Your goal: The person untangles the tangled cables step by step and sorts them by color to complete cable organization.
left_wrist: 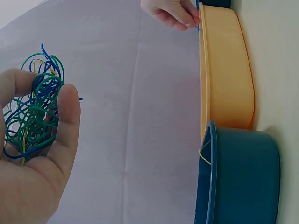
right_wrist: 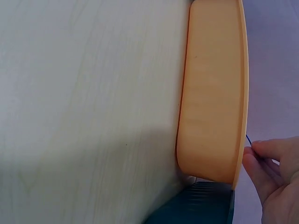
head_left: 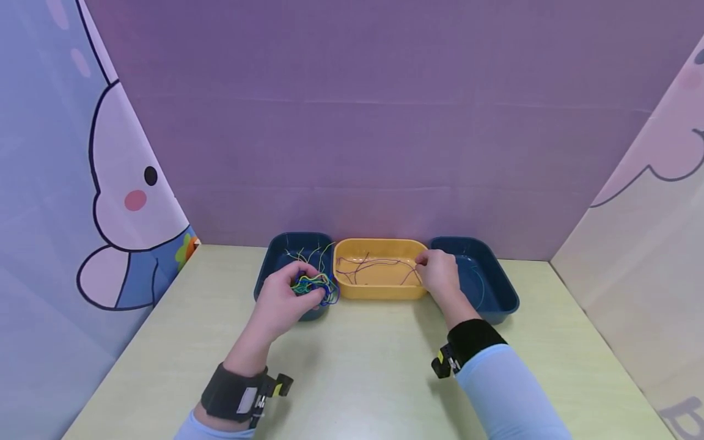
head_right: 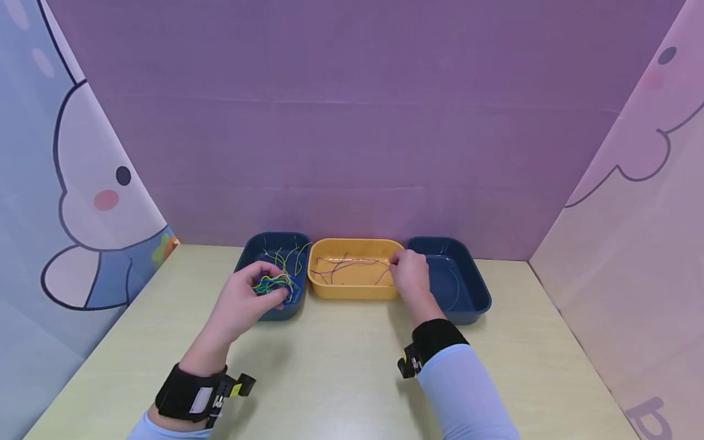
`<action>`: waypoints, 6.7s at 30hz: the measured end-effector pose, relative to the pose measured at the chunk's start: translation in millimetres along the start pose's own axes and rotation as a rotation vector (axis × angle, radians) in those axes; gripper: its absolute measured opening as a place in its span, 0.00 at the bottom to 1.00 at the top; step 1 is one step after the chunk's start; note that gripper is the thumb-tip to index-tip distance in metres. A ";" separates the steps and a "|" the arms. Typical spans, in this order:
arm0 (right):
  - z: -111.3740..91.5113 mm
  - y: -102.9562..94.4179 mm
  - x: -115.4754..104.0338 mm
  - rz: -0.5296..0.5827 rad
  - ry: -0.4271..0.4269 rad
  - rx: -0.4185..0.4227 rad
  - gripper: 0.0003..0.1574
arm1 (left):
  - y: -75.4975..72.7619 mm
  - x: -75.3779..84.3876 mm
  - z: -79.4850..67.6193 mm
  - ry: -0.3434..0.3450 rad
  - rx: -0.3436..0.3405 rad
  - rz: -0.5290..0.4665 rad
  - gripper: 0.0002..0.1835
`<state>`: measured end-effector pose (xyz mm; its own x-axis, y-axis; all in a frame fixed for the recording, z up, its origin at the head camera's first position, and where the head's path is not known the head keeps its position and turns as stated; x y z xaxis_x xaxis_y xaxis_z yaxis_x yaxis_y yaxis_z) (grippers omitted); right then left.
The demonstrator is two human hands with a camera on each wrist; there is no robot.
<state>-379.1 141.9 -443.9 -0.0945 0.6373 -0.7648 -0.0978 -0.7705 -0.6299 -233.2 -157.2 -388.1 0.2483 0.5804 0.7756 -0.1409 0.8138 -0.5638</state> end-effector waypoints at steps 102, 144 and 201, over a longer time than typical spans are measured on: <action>-165.4 -23.3 -99.3 0.597 -0.387 -0.244 0.03 | 65.2 22.5 -20.0 0.139 -0.251 -0.017 0.16; -115.4 -105.3 -3.8 1.085 -0.258 0.201 0.18 | 15.8 5.6 -5.7 0.016 -0.072 -0.036 0.10; -38.2 -108.0 81.6 0.552 0.141 0.131 0.24 | 21.2 12.9 -9.1 0.044 -0.080 -0.016 0.10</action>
<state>-338.5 276.6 -443.4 -0.0349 0.1268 -0.9913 -0.1944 -0.9738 -0.1177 -224.3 -132.7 -392.6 0.2920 0.5643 0.7722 -0.0598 0.8166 -0.5741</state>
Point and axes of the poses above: each hand's wrist, its own z-axis towards the middle knuckle, its own y-axis out of the palm, x = y × z, the point moved 4 cm from there along z, towards the middle knuckle, and after that the axes turned 14 degrees about z, right-handed, at the moved point
